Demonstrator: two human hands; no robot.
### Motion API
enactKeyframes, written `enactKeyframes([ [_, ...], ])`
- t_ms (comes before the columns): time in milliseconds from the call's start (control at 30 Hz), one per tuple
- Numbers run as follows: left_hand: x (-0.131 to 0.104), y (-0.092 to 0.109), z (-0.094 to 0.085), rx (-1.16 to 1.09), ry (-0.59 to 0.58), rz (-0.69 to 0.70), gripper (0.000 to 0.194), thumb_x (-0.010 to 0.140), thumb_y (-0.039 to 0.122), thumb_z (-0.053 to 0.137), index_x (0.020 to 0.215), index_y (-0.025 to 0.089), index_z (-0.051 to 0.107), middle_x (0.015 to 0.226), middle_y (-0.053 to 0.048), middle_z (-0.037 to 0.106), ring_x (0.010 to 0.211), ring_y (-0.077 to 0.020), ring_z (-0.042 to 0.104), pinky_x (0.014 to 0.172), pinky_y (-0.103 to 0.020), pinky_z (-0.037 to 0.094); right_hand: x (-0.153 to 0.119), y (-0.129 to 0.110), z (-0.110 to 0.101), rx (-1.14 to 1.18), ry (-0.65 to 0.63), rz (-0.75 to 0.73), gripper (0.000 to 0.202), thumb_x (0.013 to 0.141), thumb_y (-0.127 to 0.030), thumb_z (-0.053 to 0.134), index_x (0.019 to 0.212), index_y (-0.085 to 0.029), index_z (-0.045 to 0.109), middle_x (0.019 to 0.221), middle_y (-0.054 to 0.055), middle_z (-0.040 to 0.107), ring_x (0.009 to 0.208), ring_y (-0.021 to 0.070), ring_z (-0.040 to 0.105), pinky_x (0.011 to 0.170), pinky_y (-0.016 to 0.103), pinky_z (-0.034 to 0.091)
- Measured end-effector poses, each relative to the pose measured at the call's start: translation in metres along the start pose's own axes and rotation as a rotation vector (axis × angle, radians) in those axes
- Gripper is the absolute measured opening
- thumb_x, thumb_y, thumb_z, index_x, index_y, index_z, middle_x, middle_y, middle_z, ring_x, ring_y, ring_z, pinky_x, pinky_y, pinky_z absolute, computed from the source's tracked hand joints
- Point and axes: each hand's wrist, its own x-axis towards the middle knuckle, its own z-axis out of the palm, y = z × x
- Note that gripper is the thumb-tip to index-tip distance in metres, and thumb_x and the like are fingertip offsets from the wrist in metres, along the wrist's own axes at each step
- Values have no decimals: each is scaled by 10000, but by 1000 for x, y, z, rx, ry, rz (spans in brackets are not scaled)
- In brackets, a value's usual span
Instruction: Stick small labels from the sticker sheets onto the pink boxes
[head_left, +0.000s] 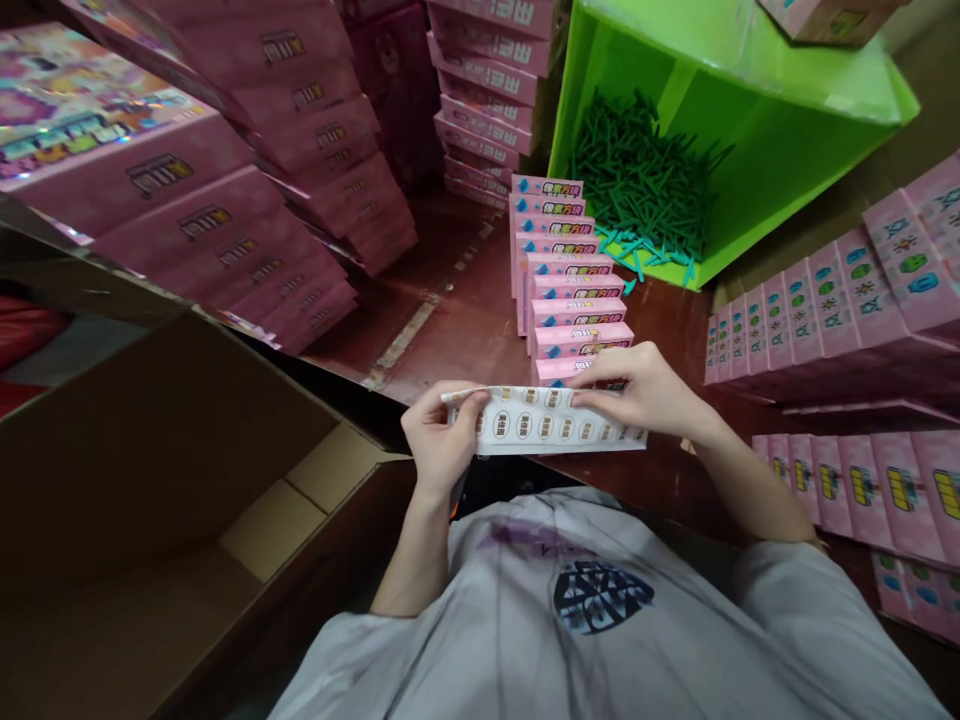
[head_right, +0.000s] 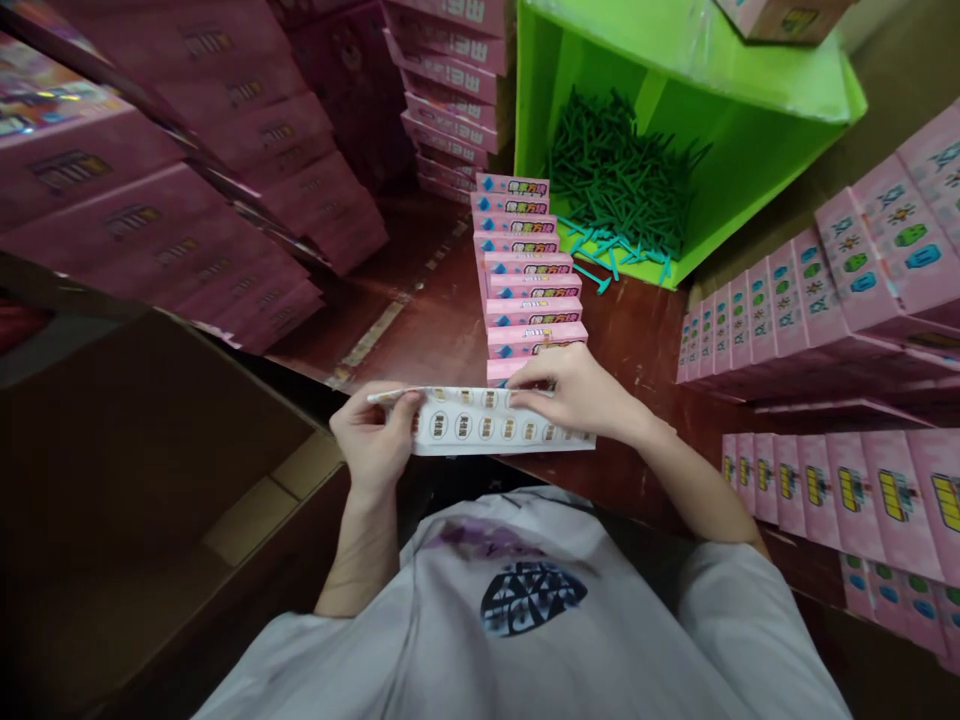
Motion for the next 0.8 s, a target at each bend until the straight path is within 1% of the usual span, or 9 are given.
enactKeyframes([
  [133,0,-2,6,1,2,-79,140,733,296,707,718,157,701,679,-8,668,606,-109,579,566,-206,440,-2,9,6,43,199,-68,112,833,-228,682,780,-244,779,848,5,759,795,155,701,755,291,555],
  [200,0,-5,8,2,15,-126,161,733,314,711,736,153,706,689,-13,676,613,-115,582,571,-211,445,3,14,-2,45,261,-107,131,843,-231,672,764,-243,776,836,9,754,814,159,691,788,309,544],
  [300,0,-9,9,-8,4,-162,163,724,313,720,740,152,711,693,-16,685,622,-121,593,574,-211,452,21,29,-24,-80,319,-53,108,830,-290,697,756,-250,766,761,-2,737,752,161,646,802,343,497],
  [400,0,-11,7,-2,-17,-166,156,728,307,719,747,152,717,706,-19,694,640,-128,607,581,-212,459,44,54,-41,-232,268,-33,131,783,-349,741,713,-238,745,729,-8,726,722,159,601,816,356,449],
  [533,0,-12,3,-5,-16,-185,167,728,317,720,749,151,719,707,-18,697,632,-126,604,573,-211,458,64,84,-37,-390,121,-18,139,781,-364,730,735,-234,750,762,-1,734,770,185,583,869,400,391],
  [600,-1,-12,1,-7,-13,-194,172,725,321,724,745,150,719,701,-18,696,622,-125,600,567,-212,457,67,91,-31,-536,138,6,163,787,-391,720,867,-258,768,826,12,744,855,229,579,920,456,345],
  [667,-1,-12,0,-8,-9,-187,168,722,319,727,740,152,719,693,-16,695,614,-123,599,562,-211,457,64,89,-29,-642,205,27,393,784,-430,719,1143,-270,712,911,33,745,916,258,574,946,481,319],
  [733,-2,-11,0,-9,-3,-165,157,723,311,728,737,155,720,689,-15,695,610,-121,602,560,-209,458,57,76,-29,-647,280,42,622,795,-460,704,1358,-236,568,973,57,737,920,254,586,942,458,337],
  [800,-2,-7,2,-5,1,-128,138,725,296,726,728,158,720,683,-11,694,609,-119,607,564,-207,463,48,55,-29,-553,307,16,591,836,-466,661,1361,-211,561,970,64,736,892,230,610,921,419,369],
])
